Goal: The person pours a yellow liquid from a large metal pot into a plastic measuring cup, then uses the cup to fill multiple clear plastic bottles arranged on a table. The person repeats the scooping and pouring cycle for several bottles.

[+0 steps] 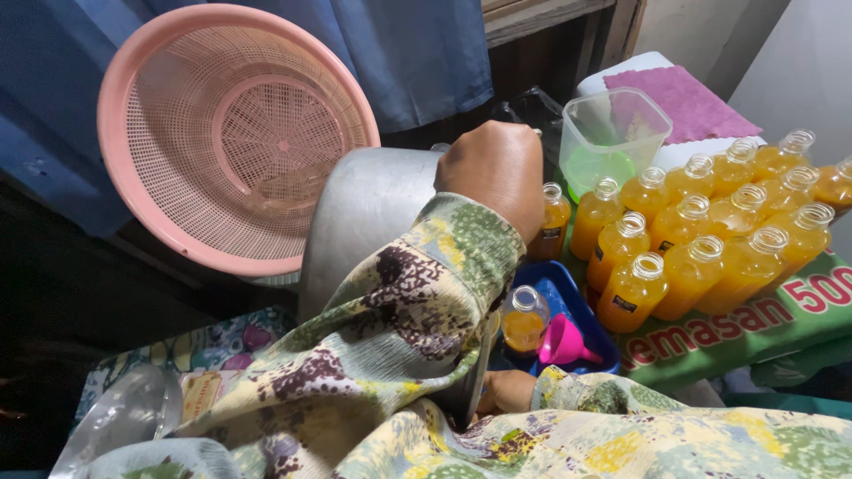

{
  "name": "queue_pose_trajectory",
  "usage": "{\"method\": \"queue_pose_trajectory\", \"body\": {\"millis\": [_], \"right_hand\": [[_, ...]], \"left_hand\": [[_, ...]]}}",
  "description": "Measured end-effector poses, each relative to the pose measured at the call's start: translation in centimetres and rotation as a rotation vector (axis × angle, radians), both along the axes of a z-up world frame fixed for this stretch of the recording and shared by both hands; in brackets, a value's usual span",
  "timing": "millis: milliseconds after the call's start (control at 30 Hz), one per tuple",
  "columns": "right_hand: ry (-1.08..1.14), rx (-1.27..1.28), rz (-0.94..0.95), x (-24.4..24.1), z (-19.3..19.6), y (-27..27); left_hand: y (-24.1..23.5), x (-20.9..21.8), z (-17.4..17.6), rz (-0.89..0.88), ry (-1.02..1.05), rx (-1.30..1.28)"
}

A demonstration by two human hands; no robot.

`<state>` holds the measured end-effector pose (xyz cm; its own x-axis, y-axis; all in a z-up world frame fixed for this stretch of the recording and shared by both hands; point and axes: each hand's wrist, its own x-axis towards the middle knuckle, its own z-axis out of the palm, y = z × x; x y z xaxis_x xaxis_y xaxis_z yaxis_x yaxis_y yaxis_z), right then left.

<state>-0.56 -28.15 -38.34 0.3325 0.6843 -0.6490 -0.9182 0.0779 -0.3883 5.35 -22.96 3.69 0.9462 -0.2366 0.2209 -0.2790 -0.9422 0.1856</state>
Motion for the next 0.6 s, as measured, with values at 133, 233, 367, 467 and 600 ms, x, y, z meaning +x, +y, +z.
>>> {"method": "queue_pose_trajectory", "body": {"millis": [133, 233, 367, 467, 600], "right_hand": [[0.008, -0.051, -0.003, 0.2, 1.0, -0.2], [-0.077, -0.164, 0.007, 0.4, 1.7, -0.9], [-0.164, -0.208, -0.047, 0.4, 2.2, -1.7], [-0.28, -0.223, -0.067, 0.7, 2.5, -1.8], [-0.698, -0.209, -0.099, 1.5, 4.4, -1.1]], "left_hand": [[2.5, 0.0, -0.3, 0.085, 0.014, -0.043], [6.8, -0.5, -0.7, 0.132, -0.072, -0.075], [14.5, -3.5, -1.9, 0.234, -0.167, -0.141], [20.9, -7.3, -3.5, 0.275, -0.15, -0.246], [29.1, -11.0, -8.5, 0.765, 0.11, -0.226]]}}
